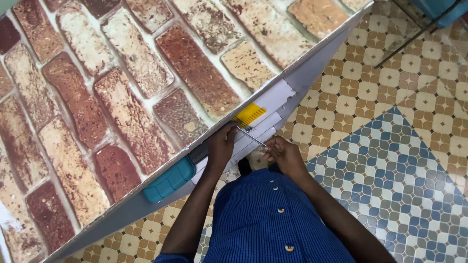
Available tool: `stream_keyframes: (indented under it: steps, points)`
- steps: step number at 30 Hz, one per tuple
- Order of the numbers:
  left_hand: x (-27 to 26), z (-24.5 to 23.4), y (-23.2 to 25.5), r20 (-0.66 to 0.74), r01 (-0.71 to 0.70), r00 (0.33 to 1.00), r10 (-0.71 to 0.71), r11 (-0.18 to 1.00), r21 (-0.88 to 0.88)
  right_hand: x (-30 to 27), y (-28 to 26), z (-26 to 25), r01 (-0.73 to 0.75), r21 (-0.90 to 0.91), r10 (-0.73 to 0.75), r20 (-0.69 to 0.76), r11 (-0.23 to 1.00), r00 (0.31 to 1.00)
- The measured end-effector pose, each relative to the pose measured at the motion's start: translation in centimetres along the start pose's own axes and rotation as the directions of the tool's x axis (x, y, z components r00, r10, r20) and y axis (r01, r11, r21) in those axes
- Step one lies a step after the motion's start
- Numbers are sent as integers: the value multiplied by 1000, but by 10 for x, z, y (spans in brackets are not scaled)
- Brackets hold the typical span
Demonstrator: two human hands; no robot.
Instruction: The person repeatedly picks up wrenches from the floor and uses them to tighten screws on a small white cabinet with a brick-patterned top. The person kneels to retrieve tools and stands to work on the cabinet.
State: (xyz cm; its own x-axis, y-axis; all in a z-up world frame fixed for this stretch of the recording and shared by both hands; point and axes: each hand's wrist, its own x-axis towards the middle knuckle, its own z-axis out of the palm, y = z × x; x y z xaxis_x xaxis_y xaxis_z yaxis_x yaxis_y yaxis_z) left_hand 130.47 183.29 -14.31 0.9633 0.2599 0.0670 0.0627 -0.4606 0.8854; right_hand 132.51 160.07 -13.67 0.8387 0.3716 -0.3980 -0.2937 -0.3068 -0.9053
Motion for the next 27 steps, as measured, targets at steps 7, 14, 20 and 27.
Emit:
stream_keyframes:
  steps: [7,14,20,27]
  points:
    - [26,18,-67,42,-144,990,138,969,202,16,14,10,214,-159,-227,-68,964,971]
    - [55,33,-139,-86,-333,916,392,862,383,41,8,18,260,-280,-306,-135,924,943]
    - [60,25,-160,-68,-251,952,299,885,392,55,6,23,361,-430,-467,-169,827,868]
    - [68,20,-168,-63,-182,973,222,905,385,67,12,24,316,-437,-417,-156,842,895]
